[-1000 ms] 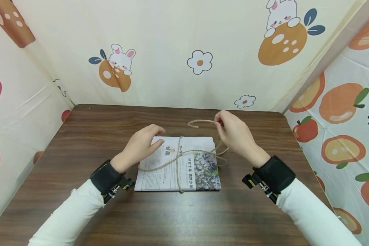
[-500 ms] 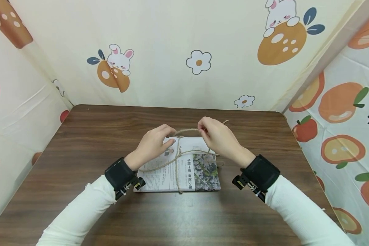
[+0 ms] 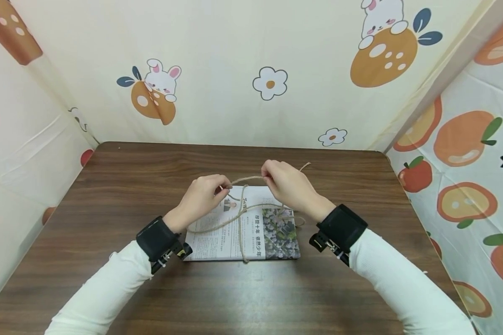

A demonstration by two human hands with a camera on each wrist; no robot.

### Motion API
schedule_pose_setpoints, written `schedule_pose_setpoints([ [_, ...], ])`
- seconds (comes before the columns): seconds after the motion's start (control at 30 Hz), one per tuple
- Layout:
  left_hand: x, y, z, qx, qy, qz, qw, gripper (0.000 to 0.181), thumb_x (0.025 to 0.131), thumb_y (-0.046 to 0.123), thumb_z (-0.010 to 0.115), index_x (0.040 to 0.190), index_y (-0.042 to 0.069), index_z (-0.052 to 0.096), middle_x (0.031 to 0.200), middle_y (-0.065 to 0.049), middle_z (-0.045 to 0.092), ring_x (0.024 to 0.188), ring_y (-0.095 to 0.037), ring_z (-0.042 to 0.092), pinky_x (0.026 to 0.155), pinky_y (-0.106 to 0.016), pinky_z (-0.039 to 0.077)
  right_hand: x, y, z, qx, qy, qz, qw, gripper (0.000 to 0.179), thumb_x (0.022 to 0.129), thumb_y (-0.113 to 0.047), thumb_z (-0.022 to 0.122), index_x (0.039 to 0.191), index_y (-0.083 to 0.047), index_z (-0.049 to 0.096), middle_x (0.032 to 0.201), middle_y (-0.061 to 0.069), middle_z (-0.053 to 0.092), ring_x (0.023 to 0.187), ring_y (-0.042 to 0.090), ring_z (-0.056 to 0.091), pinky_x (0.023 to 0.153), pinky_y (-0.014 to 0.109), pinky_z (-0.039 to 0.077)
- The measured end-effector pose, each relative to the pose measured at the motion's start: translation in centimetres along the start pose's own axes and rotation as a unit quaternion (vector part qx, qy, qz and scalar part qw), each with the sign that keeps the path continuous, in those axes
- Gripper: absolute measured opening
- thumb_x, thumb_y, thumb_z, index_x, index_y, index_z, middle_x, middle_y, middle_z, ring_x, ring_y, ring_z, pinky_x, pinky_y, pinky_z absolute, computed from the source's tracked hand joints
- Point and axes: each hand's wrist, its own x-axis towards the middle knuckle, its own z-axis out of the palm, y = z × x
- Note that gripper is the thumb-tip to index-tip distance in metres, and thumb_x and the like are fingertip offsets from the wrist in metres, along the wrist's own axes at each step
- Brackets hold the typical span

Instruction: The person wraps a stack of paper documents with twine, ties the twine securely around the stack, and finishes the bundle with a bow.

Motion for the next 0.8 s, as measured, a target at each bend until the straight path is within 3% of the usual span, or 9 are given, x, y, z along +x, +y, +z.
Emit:
schedule_pose_setpoints([
  [0.5, 0.5, -2.3, -0.5, -0.031, -0.018, -0.056, 0.9978, 0.007, 0.085, 0.009, 0.063, 0.090, 0.008, 0.069, 0.083, -0.003, 0.068, 0.067, -0.012, 0.057, 0.063, -0.025, 0.048, 2.1, 0.2, 2.8, -0.006, -0.047, 0.001, 0.9989, 0.005, 0.093, -0.008, 0.049, 0.095, -0.008, 0.054, 0.085, 0.003, 0.054, 0.069, 0.015, 0.045, 0.063, 0.029, 0.036],
  [0.8, 0.5, -3.2, -0.7, -0.033, -0.029, -0.080, 0.9958, 0.007, 0.085, 0.009, 0.063, 0.090, 0.009, 0.069, 0.084, -0.004, 0.069, 0.069, -0.013, 0.060, 0.064, -0.027, 0.050, 2.0, -0.5, 3.0, -0.017, -0.024, -0.018, 0.9994, 0.012, 0.091, -0.007, 0.052, 0.102, -0.008, 0.056, 0.092, 0.006, 0.057, 0.081, 0.017, 0.055, 0.069, 0.031, 0.045],
])
